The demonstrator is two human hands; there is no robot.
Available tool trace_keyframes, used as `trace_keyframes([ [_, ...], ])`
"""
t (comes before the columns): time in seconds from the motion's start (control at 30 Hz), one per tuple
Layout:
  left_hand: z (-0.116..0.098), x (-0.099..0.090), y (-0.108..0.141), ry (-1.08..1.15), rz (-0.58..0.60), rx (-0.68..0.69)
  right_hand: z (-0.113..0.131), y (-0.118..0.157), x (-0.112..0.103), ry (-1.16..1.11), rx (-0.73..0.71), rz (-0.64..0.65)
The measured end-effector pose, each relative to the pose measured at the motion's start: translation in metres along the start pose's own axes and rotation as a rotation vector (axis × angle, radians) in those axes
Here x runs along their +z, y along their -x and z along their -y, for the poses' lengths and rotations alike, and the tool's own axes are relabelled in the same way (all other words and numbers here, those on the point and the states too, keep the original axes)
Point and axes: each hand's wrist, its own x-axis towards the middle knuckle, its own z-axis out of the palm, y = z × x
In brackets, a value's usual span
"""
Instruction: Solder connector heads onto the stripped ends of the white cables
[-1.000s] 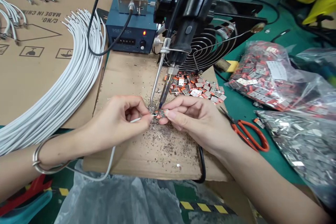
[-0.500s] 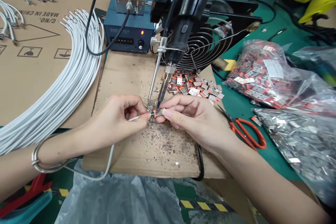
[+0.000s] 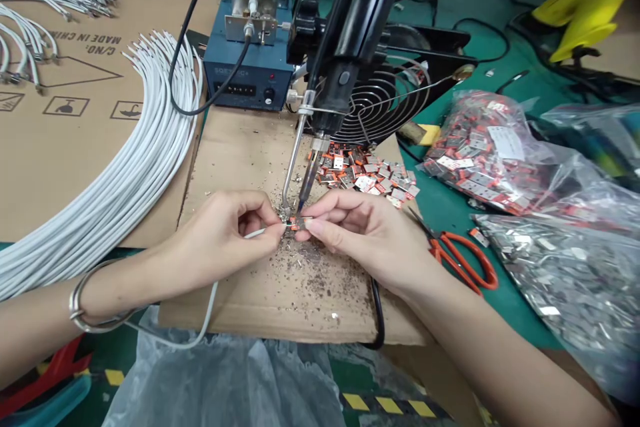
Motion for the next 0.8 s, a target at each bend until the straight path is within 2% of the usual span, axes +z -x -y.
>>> trace_keyframes([
  [0.8, 0.0013, 0.0025, 0.0031, 0.064, -0.028, 0.01, 0.0009, 0.0003, -0.0008, -0.041, 0.018, 0.029],
])
